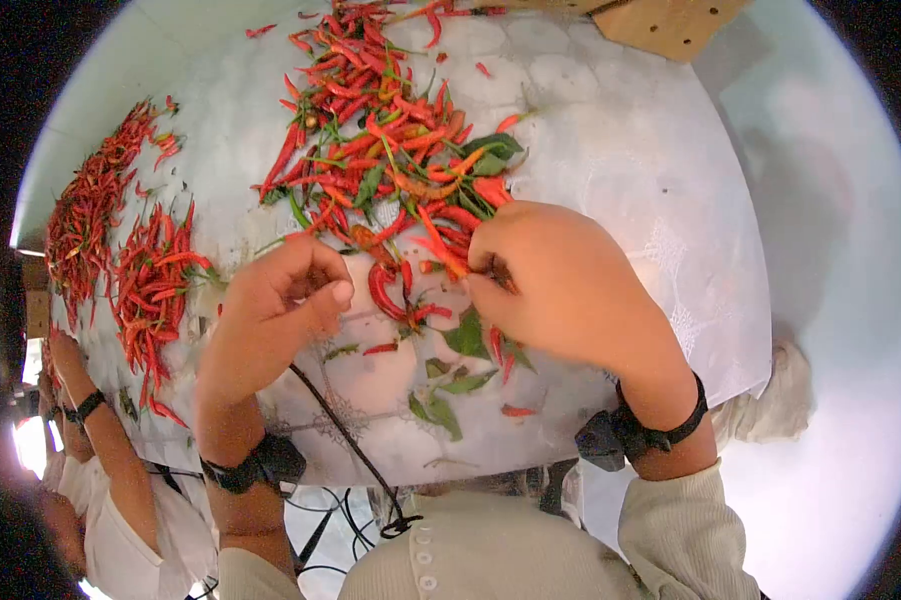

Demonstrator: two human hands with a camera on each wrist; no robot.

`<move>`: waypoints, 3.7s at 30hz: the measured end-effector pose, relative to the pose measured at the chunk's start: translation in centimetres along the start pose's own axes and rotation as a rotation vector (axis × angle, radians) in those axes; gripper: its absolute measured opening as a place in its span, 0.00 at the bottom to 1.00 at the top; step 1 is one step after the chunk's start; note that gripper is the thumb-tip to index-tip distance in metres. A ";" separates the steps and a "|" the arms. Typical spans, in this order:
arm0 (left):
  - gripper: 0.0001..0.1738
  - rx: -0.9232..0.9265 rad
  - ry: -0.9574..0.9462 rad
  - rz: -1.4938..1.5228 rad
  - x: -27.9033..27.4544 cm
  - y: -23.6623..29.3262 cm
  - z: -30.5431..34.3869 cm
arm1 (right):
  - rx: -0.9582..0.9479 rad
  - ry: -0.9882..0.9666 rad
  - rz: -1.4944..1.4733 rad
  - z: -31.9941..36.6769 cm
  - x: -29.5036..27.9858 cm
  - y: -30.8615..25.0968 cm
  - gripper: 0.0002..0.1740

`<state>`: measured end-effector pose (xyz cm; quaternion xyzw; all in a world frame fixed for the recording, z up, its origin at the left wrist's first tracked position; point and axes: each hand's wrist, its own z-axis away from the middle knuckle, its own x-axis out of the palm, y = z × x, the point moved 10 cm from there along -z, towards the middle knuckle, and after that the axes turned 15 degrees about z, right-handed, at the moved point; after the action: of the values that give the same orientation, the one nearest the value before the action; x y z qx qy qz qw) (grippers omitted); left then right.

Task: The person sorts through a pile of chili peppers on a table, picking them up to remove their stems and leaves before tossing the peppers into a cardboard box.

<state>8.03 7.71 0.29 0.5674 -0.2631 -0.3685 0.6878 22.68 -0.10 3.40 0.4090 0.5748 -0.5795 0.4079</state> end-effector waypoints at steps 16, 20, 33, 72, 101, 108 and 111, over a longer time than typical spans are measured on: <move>0.08 -0.035 -0.064 0.529 1.8 -0.5 -0.4 | -0.050 0.048 -0.602 -1.4 1.6 -3.7 0.08; 0.07 0.045 0.029 0.429 0.3 -0.2 -0.4 | -0.008 0.219 -0.263 -1.4 -1.0 -1.5 0.10; 0.13 -0.127 0.148 0.526 -0.6 -2.1 -0.8 | 0.166 0.014 -0.156 -1.3 0.8 4.4 0.11; 0.10 -0.046 0.292 0.697 -4.8 -1.5 -0.1 | 0.009 0.516 0.171 -3.4 -1.7 2.3 0.10; 0.26 0.212 1.291 -0.735 -21.9 2.6 9.8 | 0.361 0.151 -1.251 -1.6 2.7 4.1 0.14; 0.24 0.247 0.816 -0.098 -14.1 2.8 4.4 | 0.350 0.087 -1.133 -1.5 2.9 2.8 0.11; 0.20 0.190 0.299 0.089 -4.3 1.9 0.5 | 0.233 0.037 -1.063 -1.5 3.1 0.3 0.10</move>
<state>5.55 11.03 2.45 0.6662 -0.2164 -0.2225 0.6781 21.94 1.42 0.35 0.1145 0.6416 -0.7585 0.0004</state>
